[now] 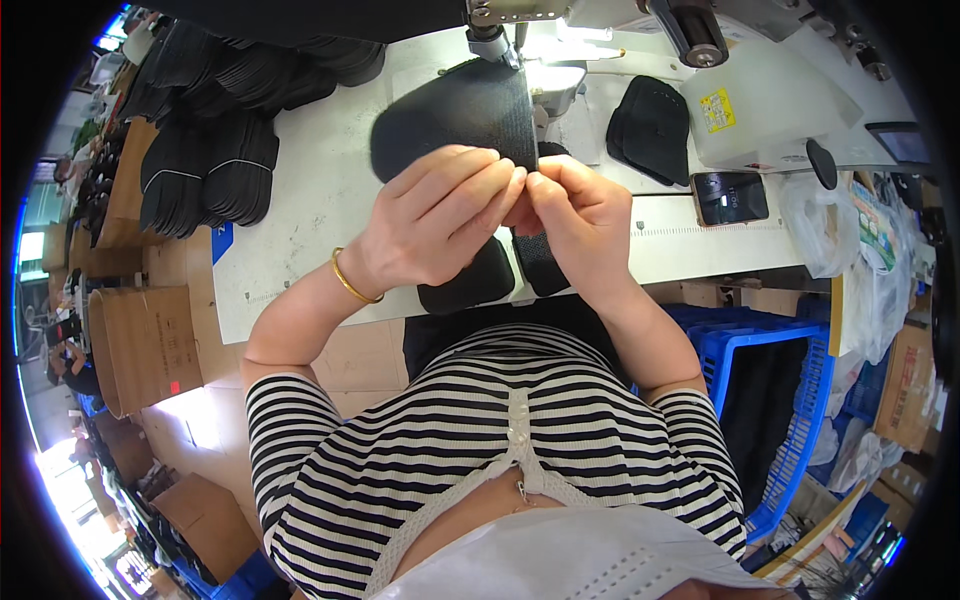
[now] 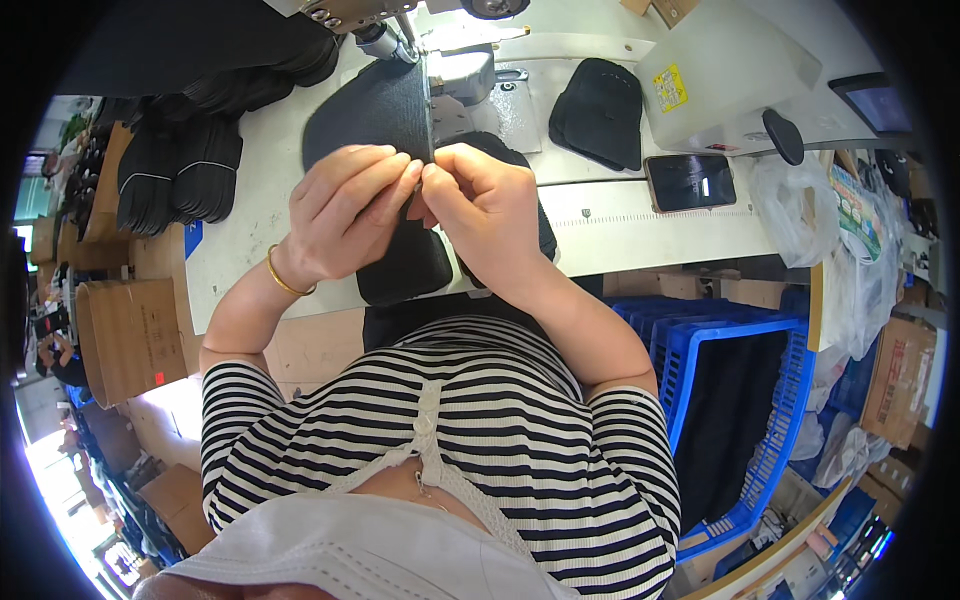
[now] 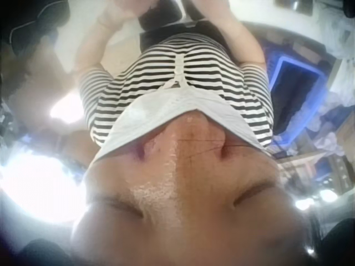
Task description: The person aligns fabric shoe pieces and stitches them together along the edges using a sewing machine.
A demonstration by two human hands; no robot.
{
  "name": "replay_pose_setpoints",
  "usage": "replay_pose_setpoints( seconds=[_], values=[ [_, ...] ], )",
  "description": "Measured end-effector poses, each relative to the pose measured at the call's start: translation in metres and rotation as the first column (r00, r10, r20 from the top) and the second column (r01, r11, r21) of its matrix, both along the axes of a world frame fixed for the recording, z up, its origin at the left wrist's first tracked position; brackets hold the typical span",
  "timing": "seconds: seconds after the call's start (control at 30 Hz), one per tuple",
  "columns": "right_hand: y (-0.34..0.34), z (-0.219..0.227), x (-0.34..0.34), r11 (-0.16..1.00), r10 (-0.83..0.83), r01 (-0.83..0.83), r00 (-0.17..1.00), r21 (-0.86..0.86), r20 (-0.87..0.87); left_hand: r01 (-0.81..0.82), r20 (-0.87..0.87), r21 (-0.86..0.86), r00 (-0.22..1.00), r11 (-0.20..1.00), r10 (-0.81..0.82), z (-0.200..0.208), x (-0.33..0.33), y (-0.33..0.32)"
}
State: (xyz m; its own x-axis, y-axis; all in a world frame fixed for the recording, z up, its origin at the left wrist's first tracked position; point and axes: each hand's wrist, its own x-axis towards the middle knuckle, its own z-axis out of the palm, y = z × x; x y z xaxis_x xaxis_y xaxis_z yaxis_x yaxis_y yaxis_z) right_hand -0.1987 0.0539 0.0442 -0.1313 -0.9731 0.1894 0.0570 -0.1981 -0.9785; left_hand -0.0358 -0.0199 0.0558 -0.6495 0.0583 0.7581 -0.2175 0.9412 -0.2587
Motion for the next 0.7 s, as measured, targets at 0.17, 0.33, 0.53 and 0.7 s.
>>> replay_pose_setpoints(
  seconds=[0.17,0.33,0.53,0.7],
  values=[
    [-0.005,0.004,-0.001,1.0,0.02,-0.022,0.993,0.016,0.12,-0.16,-0.041,-0.04,0.987,0.986,0.158,0.001,-0.005,0.0],
    [-0.019,0.001,-0.007,0.999,0.047,-0.047,0.985,-0.002,0.168,-0.102,-0.12,-0.046,0.988,0.994,0.096,-0.001,-0.01,-0.015],
    [-0.037,-0.001,-0.008,0.997,0.071,-0.063,0.978,-0.049,0.194,-0.082,-0.146,-0.037,0.986,0.996,0.076,0.002,-0.013,-0.03],
    [-0.047,0.0,-0.005,0.997,0.049,-0.035,0.976,-0.071,0.212,-0.06,-0.144,-0.057,0.988,0.997,0.051,0.004,-0.013,-0.048]
  ],
)
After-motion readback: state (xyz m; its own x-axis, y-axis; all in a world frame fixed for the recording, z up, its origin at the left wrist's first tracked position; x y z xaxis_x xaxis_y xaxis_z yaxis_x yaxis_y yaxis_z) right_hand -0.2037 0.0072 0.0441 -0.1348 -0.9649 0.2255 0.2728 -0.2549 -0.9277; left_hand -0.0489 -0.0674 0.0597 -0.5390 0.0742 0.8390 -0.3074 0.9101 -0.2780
